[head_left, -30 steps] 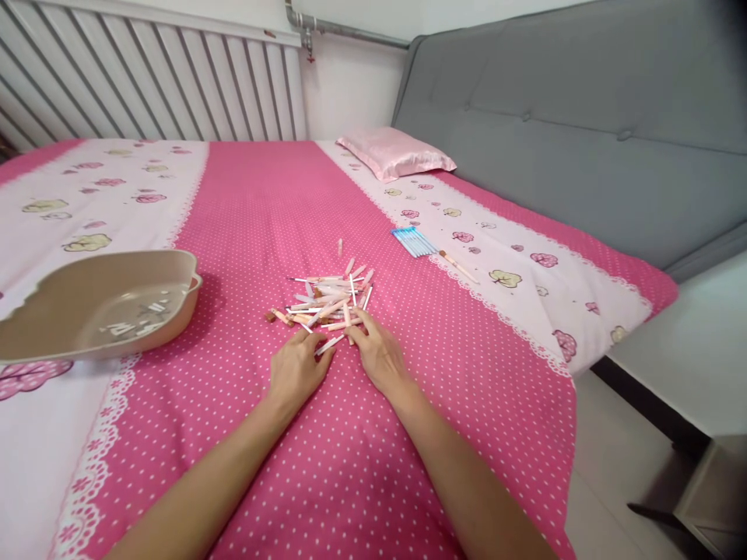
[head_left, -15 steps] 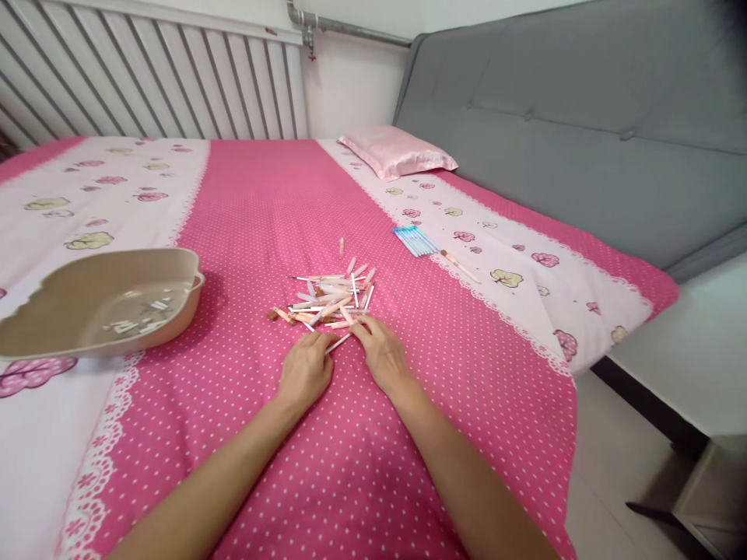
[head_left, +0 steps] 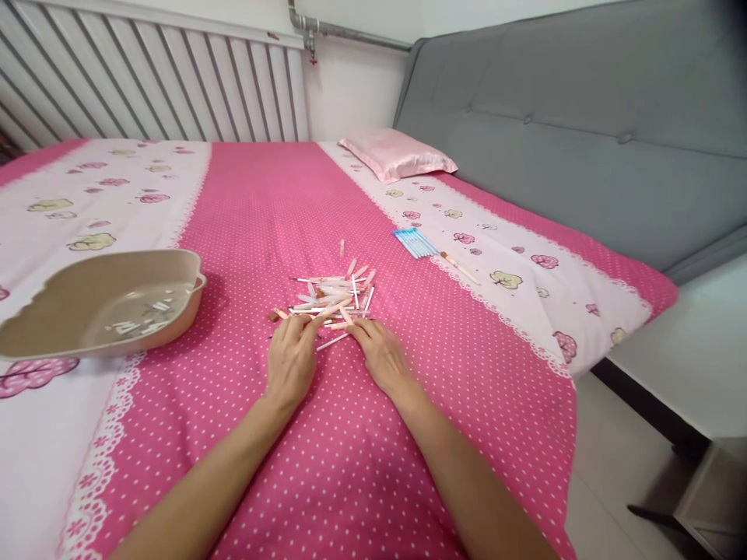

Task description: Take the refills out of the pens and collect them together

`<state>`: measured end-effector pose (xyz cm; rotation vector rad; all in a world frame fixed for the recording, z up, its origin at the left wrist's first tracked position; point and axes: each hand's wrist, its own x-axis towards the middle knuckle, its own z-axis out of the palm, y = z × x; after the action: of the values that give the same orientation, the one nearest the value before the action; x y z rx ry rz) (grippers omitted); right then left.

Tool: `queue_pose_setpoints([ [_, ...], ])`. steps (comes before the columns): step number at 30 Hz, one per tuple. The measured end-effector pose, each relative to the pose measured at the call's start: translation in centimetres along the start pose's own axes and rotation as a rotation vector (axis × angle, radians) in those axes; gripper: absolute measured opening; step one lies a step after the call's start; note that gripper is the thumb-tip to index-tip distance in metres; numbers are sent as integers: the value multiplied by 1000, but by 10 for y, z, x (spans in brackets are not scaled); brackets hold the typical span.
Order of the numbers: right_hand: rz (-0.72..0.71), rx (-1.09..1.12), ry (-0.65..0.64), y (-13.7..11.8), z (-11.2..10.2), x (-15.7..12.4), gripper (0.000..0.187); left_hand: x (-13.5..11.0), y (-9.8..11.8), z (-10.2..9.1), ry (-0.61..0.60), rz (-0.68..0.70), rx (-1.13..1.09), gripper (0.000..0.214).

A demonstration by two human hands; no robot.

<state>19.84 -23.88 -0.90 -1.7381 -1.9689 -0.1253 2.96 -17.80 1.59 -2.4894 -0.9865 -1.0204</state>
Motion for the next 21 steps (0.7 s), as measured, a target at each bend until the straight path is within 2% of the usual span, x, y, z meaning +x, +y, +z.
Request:
queue_pose_setpoints([
  [7, 26, -41, -32, 0, 2, 2, 32, 2, 8, -5, 190, 40, -168, 20],
  [14, 11, -29, -31, 2, 3, 0, 39, 2, 13, -10, 361, 108, -255, 20],
  [18, 105, 63, 63, 0, 1, -1, 39, 0, 14, -12, 388, 111, -297, 23],
  [21, 179, 166, 183, 0, 0, -2, 39, -1, 14, -13, 403, 95, -337, 24],
])
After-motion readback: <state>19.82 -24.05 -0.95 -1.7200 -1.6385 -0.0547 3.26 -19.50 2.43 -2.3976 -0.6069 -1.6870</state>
